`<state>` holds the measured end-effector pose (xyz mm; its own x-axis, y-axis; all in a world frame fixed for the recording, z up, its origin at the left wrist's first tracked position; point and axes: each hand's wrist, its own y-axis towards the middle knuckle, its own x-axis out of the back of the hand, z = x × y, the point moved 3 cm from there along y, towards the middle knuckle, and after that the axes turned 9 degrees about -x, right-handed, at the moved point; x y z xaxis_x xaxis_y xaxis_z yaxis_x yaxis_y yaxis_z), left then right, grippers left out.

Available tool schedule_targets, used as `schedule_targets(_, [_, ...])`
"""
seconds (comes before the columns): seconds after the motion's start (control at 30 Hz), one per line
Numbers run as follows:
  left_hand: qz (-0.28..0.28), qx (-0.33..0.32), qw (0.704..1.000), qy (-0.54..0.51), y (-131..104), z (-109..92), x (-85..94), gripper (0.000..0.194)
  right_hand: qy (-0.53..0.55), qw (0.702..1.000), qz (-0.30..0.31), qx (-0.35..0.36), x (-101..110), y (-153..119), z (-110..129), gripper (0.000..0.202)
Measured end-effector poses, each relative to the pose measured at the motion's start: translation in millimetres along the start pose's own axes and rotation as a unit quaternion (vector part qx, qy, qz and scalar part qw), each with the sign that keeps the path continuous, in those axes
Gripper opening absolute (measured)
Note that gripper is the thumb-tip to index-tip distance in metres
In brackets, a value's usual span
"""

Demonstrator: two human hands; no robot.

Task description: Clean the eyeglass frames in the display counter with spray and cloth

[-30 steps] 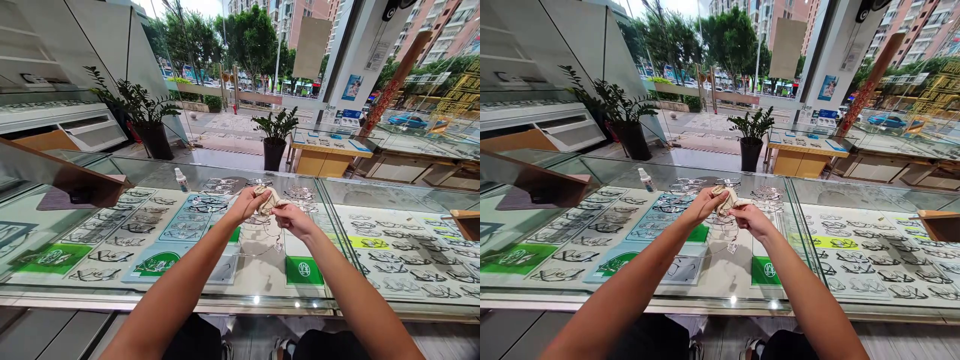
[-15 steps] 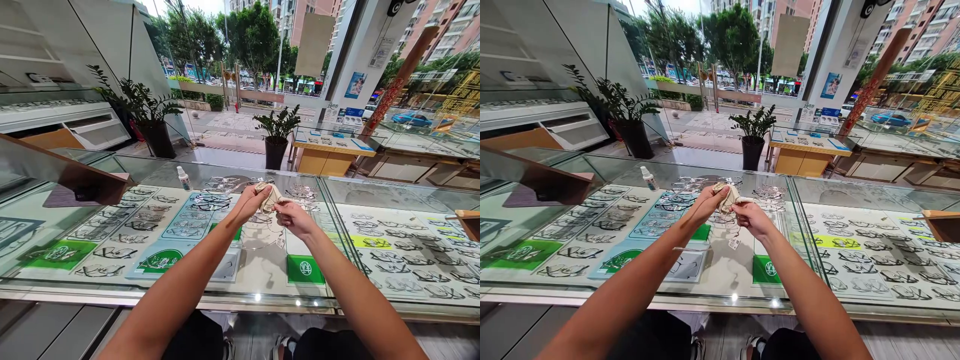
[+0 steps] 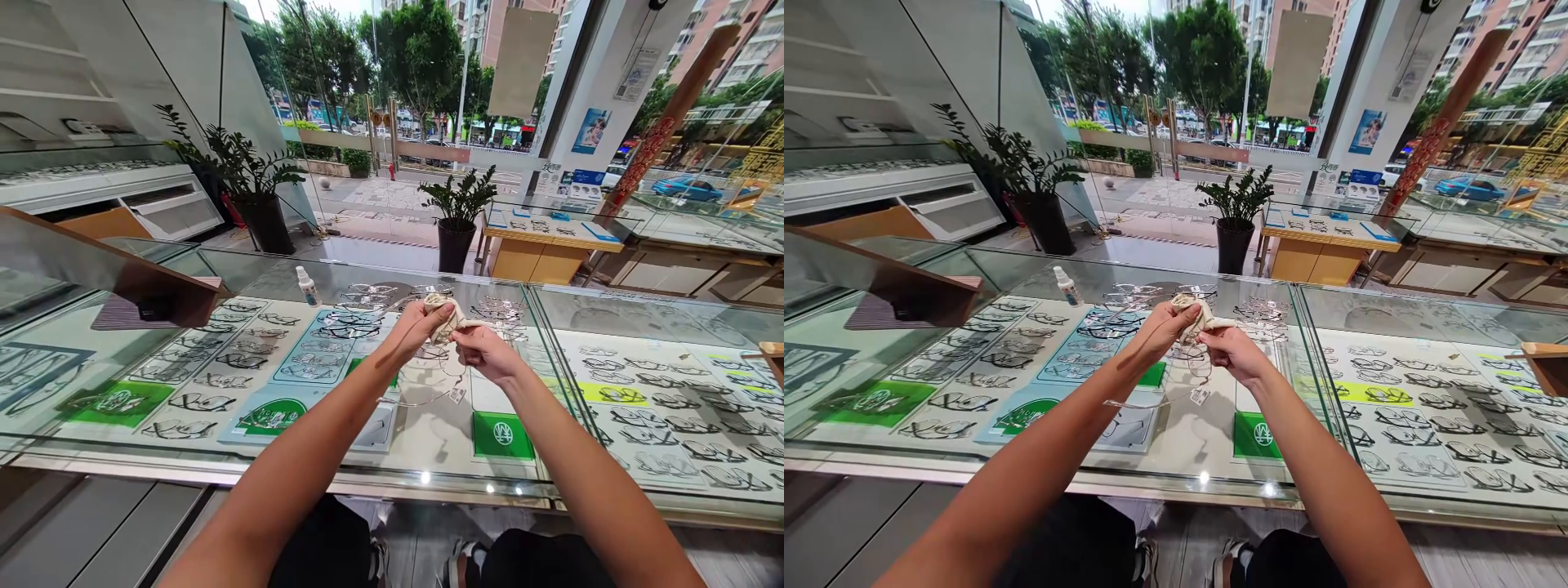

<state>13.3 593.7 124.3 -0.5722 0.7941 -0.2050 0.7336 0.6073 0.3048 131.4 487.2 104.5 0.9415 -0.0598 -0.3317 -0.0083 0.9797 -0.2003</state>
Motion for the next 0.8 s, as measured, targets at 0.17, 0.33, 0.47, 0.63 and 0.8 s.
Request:
schedule_targets(0.17, [0.034,0.031,0.996,-0.074,5,-2,9.9,0.049,0.035,0.999,0.010,-0.015,3,-6,8,0.042])
schedule_targets(0.33, [0.027,0.097,0.986,-0.134,6,-5,28.1,0.046,-0.068,0.997,0.001,0.029,4,-40,51,0.042])
schedule_targets(0.47, [0.096,0.159,0.973,-0.134,-1,-8,32.1,0.049,-0.308,0.948,-0.007,0.076,-16,-89,102,0.035])
schedule_targets(0.63, [0.189,0.180,0.957,-0.128,-12,-14,24.3,0.048,-0.589,0.800,0.037,0.105,-69,-139,147,0.023])
schedule_targets(0.8, [0.256,0.179,0.943,-0.117,-25,-23,14.9,0.047,-0.760,0.633,-0.015,0.146,-106,-140,148,0.030])
